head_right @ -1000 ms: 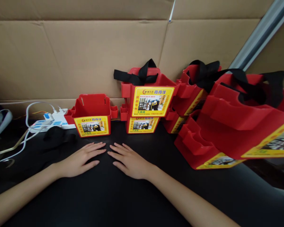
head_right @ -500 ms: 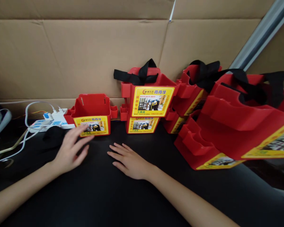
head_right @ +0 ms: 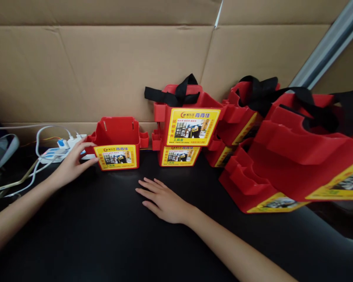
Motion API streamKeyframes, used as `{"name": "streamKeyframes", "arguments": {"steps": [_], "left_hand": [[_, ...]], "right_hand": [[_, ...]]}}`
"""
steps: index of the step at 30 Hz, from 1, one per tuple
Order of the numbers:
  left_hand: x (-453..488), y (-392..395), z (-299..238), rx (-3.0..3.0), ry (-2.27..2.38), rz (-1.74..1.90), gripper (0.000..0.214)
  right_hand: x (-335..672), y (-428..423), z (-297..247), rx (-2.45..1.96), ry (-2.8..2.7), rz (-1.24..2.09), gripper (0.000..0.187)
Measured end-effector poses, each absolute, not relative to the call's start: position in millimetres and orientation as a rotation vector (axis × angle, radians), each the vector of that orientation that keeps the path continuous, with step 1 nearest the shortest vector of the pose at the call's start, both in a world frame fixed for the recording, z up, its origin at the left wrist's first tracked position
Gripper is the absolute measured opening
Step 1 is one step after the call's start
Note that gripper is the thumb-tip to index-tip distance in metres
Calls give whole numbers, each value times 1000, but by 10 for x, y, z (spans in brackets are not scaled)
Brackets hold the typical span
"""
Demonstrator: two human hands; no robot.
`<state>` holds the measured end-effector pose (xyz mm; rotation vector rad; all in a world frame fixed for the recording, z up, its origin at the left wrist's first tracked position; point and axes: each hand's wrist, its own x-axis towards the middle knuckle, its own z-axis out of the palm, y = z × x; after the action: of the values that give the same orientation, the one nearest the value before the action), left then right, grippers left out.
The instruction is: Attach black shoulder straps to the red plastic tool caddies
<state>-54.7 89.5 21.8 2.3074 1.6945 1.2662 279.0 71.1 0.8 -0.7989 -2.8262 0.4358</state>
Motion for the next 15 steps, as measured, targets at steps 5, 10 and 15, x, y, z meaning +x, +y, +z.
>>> {"name": "streamKeyframes", "arguments": {"steps": [5, 10, 15], "left_hand": [[-415, 716, 177, 2191, 1763, 1562, 24], [-101, 419, 174, 2321, 1691, 1788, 24], [117, 253, 211, 2494, 1450, 1628, 14]], "right_hand": [[2802, 727, -33, -840, -2424, 360, 65], [2890, 773, -43, -667, -2113, 236, 59], [2950, 726, -4, -514, -2091, -22, 54]]}}
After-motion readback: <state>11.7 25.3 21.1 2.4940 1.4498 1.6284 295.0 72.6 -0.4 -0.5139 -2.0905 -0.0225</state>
